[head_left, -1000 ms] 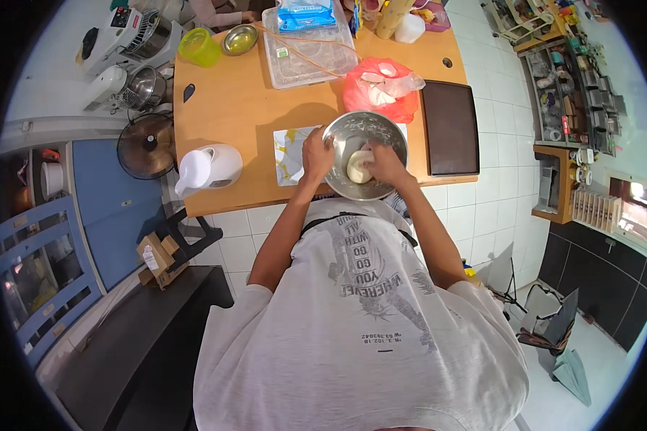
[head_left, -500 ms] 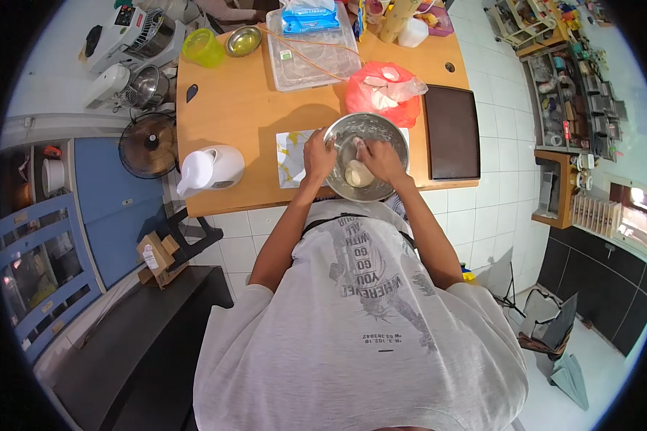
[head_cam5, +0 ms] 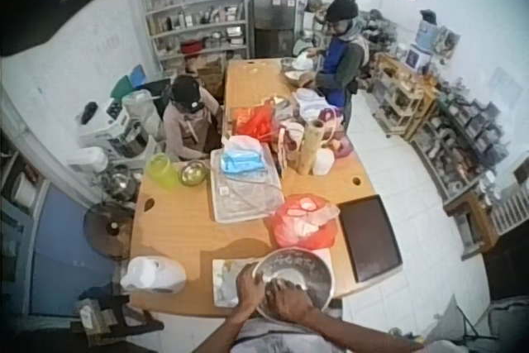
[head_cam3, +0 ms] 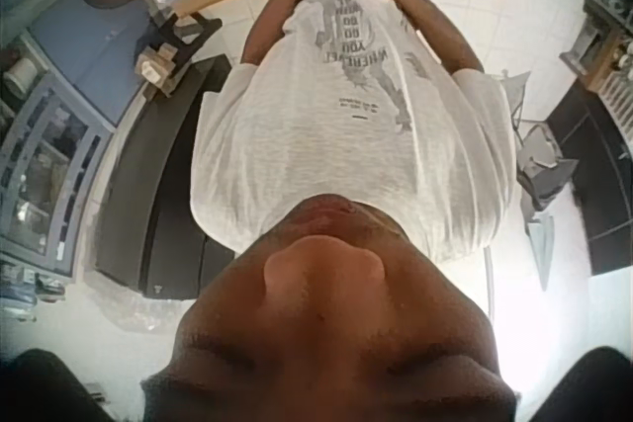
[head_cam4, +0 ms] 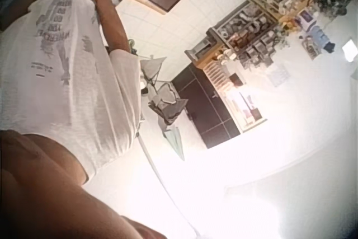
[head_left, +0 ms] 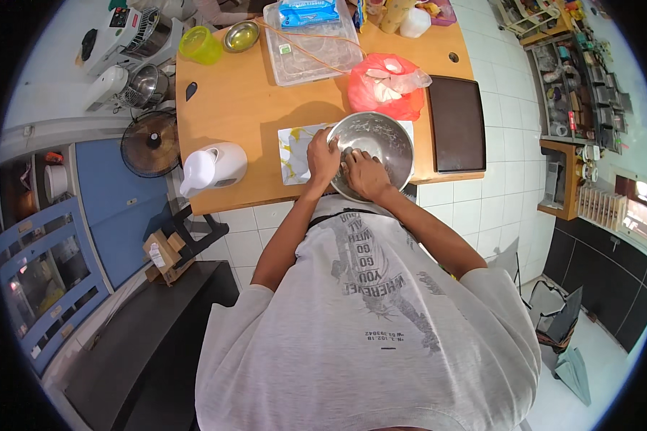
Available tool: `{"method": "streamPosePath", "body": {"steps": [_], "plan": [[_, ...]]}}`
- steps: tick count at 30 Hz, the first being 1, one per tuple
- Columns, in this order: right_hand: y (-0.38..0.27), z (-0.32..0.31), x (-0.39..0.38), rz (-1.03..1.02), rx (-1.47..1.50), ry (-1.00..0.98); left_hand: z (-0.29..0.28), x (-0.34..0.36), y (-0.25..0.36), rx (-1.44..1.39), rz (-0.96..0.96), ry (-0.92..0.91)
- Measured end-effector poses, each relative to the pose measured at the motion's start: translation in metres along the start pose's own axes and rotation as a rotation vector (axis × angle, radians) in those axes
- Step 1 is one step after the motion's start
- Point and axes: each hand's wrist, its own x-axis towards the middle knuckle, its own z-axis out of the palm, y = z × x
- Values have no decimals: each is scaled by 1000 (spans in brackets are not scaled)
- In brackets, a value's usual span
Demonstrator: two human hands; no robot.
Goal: The person kneads a ball of dough inside a metal bowl by hand, repeatedly pressing and folding it. After kneading, the person picks up a white pitcher.
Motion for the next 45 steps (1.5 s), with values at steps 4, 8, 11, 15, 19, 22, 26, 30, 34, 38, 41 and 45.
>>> {"method": "streamPosePath", "body": {"steps": [4,8,11,15,19,22,26,30,34,38,41,45], "plan": [[-2,4,5,16,-14,-8,-1,0,0,9,14,-31],[9,6,25,-13,19,-5,-3,0,-2,-16,5,-27],[27,22,48,-31,20,47,-3,3,4,-47,-20,-24],[24,15,62,8,20,-20,-7,9,1,-19,-61,-30],[22,-10,51,3,233,-53,-9,13,-2,-35,-51,-21],[21,-23,21,111,509,48,-15,16,-11,-18,-37,-3],[48,-59,2,64,549,350,-21,15,10,208,122,87],[44,-84,-19,100,554,566,-28,13,56,188,330,118],[61,-63,-27,266,675,603,3,11,56,191,300,-385],[71,-52,-22,217,599,595,47,-7,28,450,400,-512],[75,-65,-18,403,671,373,60,-5,16,480,589,-503],[75,-59,-22,311,517,500,64,1,19,419,533,-613]]}}
